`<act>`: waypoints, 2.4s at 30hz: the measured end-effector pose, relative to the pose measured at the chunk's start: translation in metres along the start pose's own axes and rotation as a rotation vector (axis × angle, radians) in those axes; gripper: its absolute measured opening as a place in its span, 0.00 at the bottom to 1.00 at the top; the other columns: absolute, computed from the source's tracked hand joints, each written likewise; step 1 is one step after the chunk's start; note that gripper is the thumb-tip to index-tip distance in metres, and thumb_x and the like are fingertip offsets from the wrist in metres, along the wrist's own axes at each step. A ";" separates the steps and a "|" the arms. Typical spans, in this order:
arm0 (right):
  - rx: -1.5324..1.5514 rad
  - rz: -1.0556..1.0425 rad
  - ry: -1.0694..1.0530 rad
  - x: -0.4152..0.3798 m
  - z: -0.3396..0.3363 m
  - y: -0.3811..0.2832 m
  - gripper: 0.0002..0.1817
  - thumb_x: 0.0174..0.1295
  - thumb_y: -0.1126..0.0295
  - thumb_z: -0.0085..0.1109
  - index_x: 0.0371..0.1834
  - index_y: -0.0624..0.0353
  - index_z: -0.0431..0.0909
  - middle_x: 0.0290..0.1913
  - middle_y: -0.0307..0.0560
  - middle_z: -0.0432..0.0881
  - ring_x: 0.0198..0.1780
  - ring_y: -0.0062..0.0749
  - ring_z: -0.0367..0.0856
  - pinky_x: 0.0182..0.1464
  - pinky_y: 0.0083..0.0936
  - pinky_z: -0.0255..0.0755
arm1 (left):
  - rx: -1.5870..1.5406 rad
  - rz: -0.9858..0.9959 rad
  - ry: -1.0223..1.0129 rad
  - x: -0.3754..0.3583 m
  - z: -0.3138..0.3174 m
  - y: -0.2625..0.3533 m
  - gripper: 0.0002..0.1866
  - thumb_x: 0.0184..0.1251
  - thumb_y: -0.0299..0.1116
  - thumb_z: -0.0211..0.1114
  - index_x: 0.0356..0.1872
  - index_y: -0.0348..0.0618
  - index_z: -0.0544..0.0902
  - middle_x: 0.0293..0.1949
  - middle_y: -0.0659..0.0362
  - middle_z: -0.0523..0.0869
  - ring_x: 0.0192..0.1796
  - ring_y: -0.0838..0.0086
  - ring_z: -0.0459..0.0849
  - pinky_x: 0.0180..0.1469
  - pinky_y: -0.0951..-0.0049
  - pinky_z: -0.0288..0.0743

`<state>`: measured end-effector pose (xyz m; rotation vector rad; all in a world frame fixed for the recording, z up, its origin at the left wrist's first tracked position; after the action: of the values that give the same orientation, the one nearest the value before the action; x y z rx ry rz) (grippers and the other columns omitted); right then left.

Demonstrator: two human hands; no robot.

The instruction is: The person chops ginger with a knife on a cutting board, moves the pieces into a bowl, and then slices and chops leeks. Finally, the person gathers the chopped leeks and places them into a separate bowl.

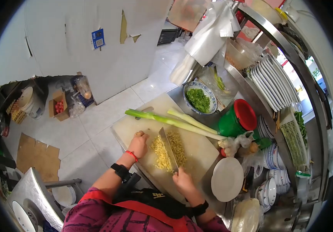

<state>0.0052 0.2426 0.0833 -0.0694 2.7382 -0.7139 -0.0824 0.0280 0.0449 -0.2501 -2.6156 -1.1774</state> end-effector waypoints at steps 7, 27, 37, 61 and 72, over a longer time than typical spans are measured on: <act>0.050 0.016 0.213 -0.025 -0.059 0.017 0.11 0.59 0.67 0.50 0.32 0.67 0.67 0.22 0.67 0.75 0.29 0.63 0.75 0.32 0.50 0.67 | 0.141 0.059 0.051 0.015 0.004 0.011 0.19 0.45 0.23 0.57 0.43 0.35 0.77 0.42 0.48 0.77 0.50 0.54 0.72 0.54 0.62 0.65; 0.019 -0.104 0.119 0.002 -0.036 0.035 0.11 0.58 0.66 0.49 0.36 0.63 0.66 0.25 0.65 0.76 0.31 0.62 0.77 0.35 0.51 0.71 | -0.253 0.395 -0.456 0.021 0.077 0.108 0.07 0.56 0.32 0.56 0.23 0.41 0.78 0.27 0.52 0.80 0.36 0.57 0.78 0.48 0.57 0.67; 0.119 -0.032 0.281 -0.037 -0.062 0.058 0.11 0.59 0.65 0.51 0.33 0.63 0.69 0.23 0.64 0.76 0.27 0.59 0.77 0.29 0.47 0.71 | -0.073 0.406 -0.296 0.012 0.049 0.132 0.05 0.58 0.32 0.56 0.29 0.43 0.78 0.31 0.55 0.80 0.34 0.59 0.78 0.51 0.58 0.65; 0.279 0.171 0.361 -0.070 -0.081 0.085 0.15 0.60 0.64 0.45 0.40 0.66 0.71 0.32 0.71 0.76 0.37 0.66 0.75 0.38 0.52 0.69 | 0.322 1.092 -0.647 -0.106 0.157 0.178 0.15 0.61 0.39 0.48 0.44 0.47 0.79 0.49 0.53 0.74 0.57 0.61 0.70 0.63 0.60 0.60; 0.241 -0.028 0.227 -0.040 -0.039 0.037 0.15 0.60 0.66 0.43 0.44 0.65 0.71 0.35 0.70 0.77 0.39 0.63 0.76 0.41 0.50 0.69 | 0.595 0.800 -0.251 -0.019 0.081 0.127 0.08 0.56 0.40 0.60 0.35 0.52 0.80 0.40 0.65 0.79 0.50 0.70 0.74 0.56 0.42 0.58</act>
<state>0.0327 0.2983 0.1094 0.0294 2.8413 -1.1159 -0.0448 0.1715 0.0770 -1.2143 -2.4864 -0.1031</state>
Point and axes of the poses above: each hand's wrist, its own x-axis towards the middle knuckle, its own z-axis out of the palm, y = z × x, the point moved 8 cm from there along x, towards the middle knuckle
